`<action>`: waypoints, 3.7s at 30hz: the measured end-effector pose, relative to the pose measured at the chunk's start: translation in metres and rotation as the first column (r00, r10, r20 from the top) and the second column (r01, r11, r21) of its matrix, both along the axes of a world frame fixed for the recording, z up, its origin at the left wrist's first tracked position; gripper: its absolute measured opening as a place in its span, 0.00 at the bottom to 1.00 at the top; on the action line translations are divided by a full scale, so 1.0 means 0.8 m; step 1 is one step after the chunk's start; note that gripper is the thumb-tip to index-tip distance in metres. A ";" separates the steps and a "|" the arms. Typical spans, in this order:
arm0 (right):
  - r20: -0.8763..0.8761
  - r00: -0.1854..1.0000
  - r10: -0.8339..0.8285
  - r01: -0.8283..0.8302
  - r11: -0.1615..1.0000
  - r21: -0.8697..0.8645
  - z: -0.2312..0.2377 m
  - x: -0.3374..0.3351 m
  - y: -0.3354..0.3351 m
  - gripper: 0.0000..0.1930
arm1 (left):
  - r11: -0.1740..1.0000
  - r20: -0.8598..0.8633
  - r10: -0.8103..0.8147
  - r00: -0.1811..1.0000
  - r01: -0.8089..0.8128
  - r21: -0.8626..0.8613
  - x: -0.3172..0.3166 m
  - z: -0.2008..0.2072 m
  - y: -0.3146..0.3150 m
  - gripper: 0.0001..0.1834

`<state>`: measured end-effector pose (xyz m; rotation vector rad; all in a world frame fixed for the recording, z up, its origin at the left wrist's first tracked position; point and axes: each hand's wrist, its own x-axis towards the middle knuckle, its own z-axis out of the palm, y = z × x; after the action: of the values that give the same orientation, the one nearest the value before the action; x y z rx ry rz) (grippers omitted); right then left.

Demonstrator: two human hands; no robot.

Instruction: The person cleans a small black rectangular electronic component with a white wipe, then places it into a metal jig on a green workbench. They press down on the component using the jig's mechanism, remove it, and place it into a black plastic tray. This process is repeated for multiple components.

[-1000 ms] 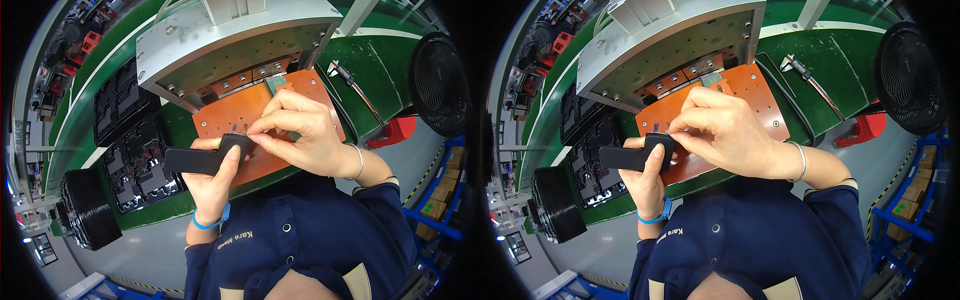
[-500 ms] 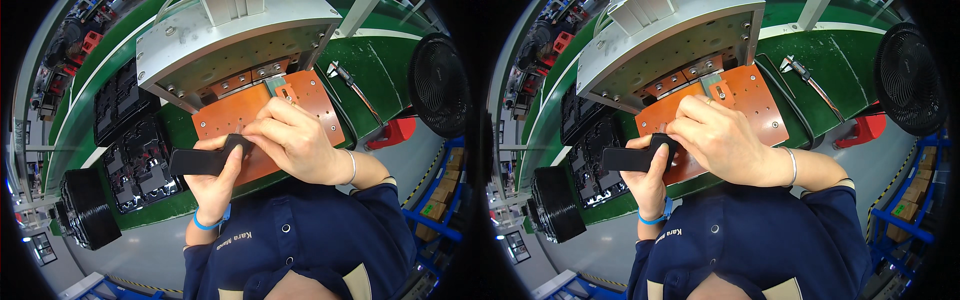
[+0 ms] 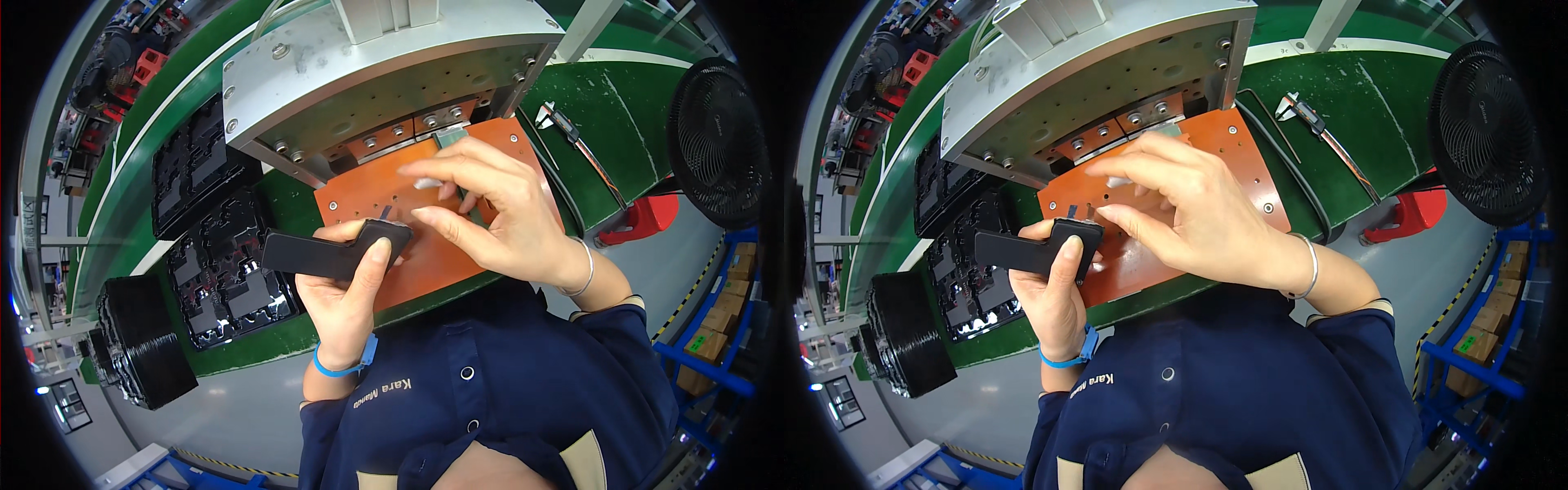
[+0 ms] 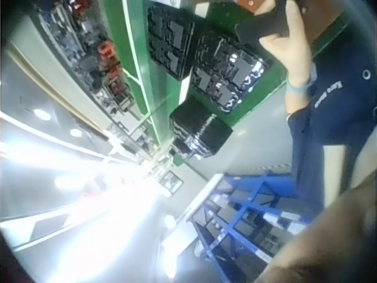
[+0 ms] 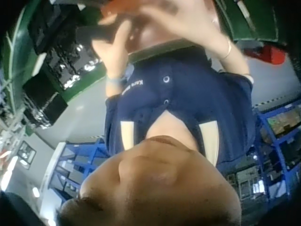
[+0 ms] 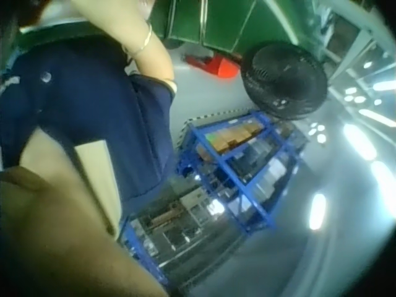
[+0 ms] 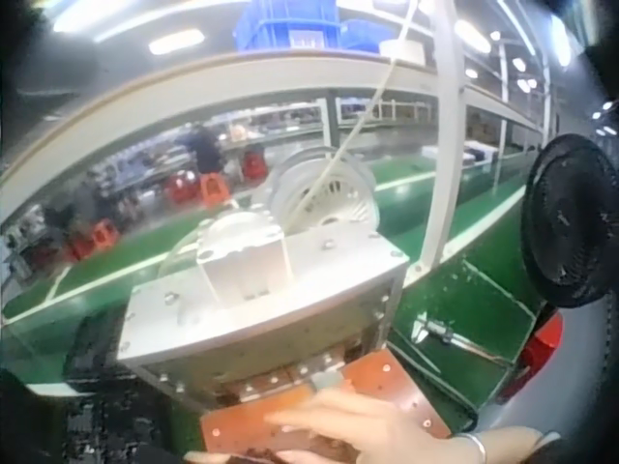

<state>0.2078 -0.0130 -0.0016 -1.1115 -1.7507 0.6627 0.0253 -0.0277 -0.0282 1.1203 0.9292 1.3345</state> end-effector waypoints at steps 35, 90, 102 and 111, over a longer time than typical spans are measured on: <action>-0.231 0.877 0.421 -0.473 0.675 -0.566 0.022 0.031 0.039 0.07 | 0.973 -0.029 -0.203 0.979 0.198 -0.122 -0.007 0.011 0.007 0.09; -0.424 0.835 0.351 -0.549 0.584 -0.598 0.009 0.017 0.043 0.03 | 0.982 0.007 -0.170 0.985 0.170 -0.082 -0.007 0.009 0.006 0.07; -0.473 0.808 0.352 -0.586 0.571 -0.576 0.008 0.019 0.045 0.03 | 0.982 0.021 -0.165 0.986 0.166 -0.084 -0.008 0.008 0.006 0.07; -0.492 0.788 0.371 -0.612 0.566 -0.552 -0.002 0.020 0.050 0.04 | 0.984 0.031 -0.151 0.988 0.153 -0.093 -0.006 0.010 0.005 0.07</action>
<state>0.2236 0.0272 -0.0033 -0.8600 -1.5372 1.8887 0.0203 -0.0238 -0.0202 1.0779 0.8628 1.1657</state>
